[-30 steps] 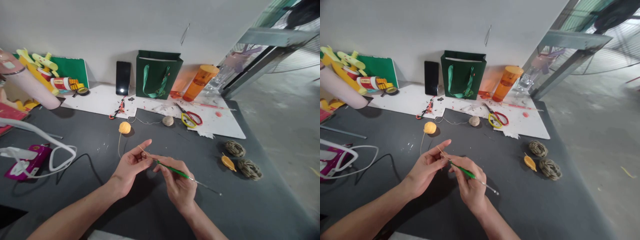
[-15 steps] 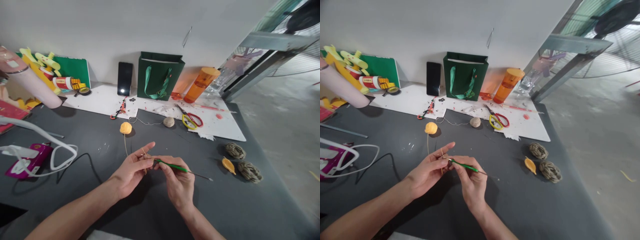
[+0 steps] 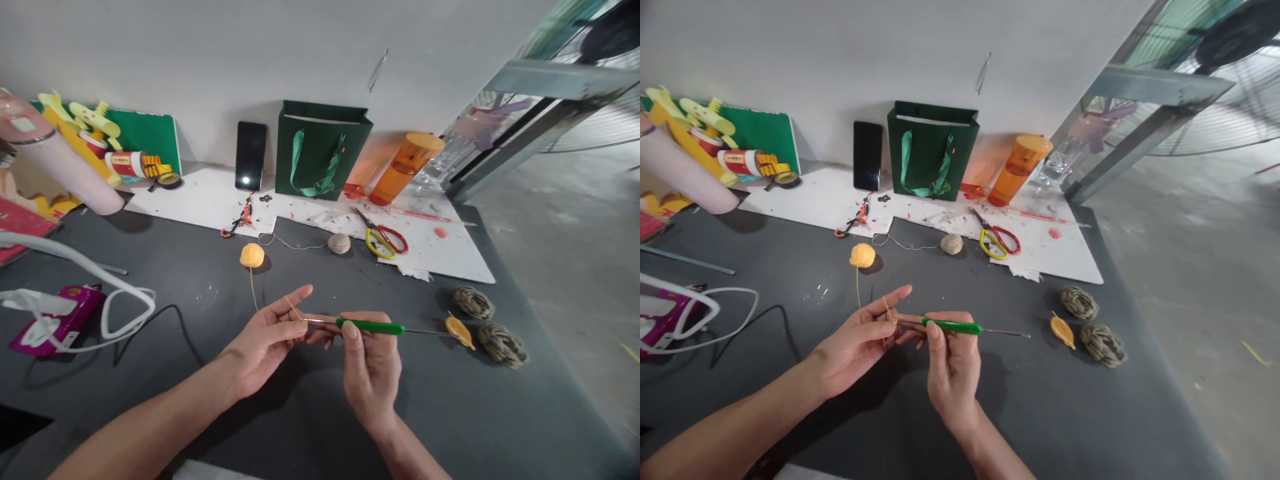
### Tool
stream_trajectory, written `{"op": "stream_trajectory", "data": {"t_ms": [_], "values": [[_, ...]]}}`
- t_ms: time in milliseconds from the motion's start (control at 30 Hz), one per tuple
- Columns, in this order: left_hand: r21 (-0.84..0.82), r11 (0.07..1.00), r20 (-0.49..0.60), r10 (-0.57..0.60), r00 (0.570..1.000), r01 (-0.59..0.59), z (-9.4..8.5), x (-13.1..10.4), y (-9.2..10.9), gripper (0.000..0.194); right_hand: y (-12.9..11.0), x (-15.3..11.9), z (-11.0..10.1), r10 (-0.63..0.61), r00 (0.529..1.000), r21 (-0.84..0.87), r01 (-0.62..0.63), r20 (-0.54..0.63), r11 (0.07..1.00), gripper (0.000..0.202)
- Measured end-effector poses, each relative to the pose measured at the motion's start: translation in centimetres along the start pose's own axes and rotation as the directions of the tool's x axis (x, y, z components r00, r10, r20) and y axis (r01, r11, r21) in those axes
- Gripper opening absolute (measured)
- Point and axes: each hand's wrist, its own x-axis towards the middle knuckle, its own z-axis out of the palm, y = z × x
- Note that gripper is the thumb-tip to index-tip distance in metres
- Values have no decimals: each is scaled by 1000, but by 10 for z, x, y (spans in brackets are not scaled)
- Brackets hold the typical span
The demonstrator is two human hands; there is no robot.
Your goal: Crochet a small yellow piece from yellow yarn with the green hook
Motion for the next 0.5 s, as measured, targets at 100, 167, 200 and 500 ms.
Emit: {"op": "stream_trajectory", "data": {"t_ms": [100,167,200,500], "values": [[-5,1000,29,-9,1000,10,-1,0,0,53,-2,2,0,40,999,68,-42,30,997,9],[-10,1000,45,-16,999,17,-1,1,0,51,-2,3,0,80,996,118,-85,40,989,10],[-10,1000,51,-19,999,19,-2,1,0,51,-2,3,0,107,993,140,-112,41,984,12],[-10,999,144,-29,989,31,1,2,1,47,1,6,-3,314,945,355,-325,91,876,17]]}}
